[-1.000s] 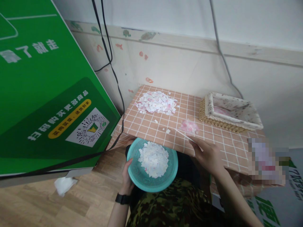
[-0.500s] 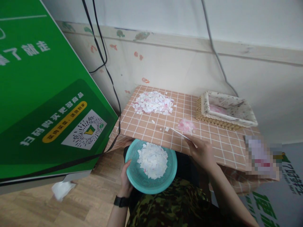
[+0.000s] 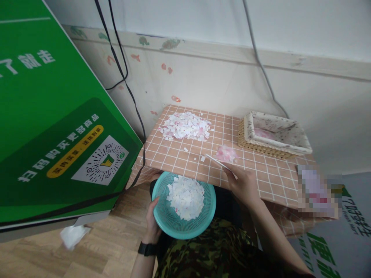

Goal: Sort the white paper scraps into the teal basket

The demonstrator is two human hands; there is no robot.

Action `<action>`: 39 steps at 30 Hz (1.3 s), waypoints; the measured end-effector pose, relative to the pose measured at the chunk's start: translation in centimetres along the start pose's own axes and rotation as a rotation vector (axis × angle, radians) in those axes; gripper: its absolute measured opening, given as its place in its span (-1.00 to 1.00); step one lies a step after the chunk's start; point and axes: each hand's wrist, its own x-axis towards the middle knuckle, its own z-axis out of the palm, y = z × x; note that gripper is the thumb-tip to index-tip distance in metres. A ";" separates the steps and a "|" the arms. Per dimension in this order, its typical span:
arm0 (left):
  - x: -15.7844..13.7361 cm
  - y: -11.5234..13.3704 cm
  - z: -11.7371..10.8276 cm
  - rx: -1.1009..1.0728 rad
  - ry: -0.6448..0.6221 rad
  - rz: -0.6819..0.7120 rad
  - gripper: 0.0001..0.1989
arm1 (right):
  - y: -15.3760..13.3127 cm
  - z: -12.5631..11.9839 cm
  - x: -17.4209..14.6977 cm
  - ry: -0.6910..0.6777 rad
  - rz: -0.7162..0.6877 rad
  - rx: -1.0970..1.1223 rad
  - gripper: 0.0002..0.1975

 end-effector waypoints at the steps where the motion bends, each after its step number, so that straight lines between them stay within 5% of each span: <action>1: 0.0 0.0 0.0 0.002 0.004 0.007 -0.84 | -0.2 0.0 0.0 -0.014 0.000 -0.002 -0.71; 22: -0.2 0.3 -0.1 0.021 0.003 -0.013 -0.81 | -2.6 0.6 0.0 -0.070 -0.002 0.139 -0.77; 27: 0.0 0.3 -0.3 0.030 0.006 -0.010 -0.77 | -2.5 1.8 3.6 -0.046 -0.076 0.118 -0.76; 33: 0.0 0.3 -0.4 0.001 -0.021 0.023 -0.80 | -2.8 3.8 9.7 -0.201 -0.159 0.052 -0.73; 39: 0.1 0.3 -0.5 -0.007 -0.031 -0.012 -0.77 | -2.1 2.5 8.9 -0.249 -0.164 -0.012 -0.74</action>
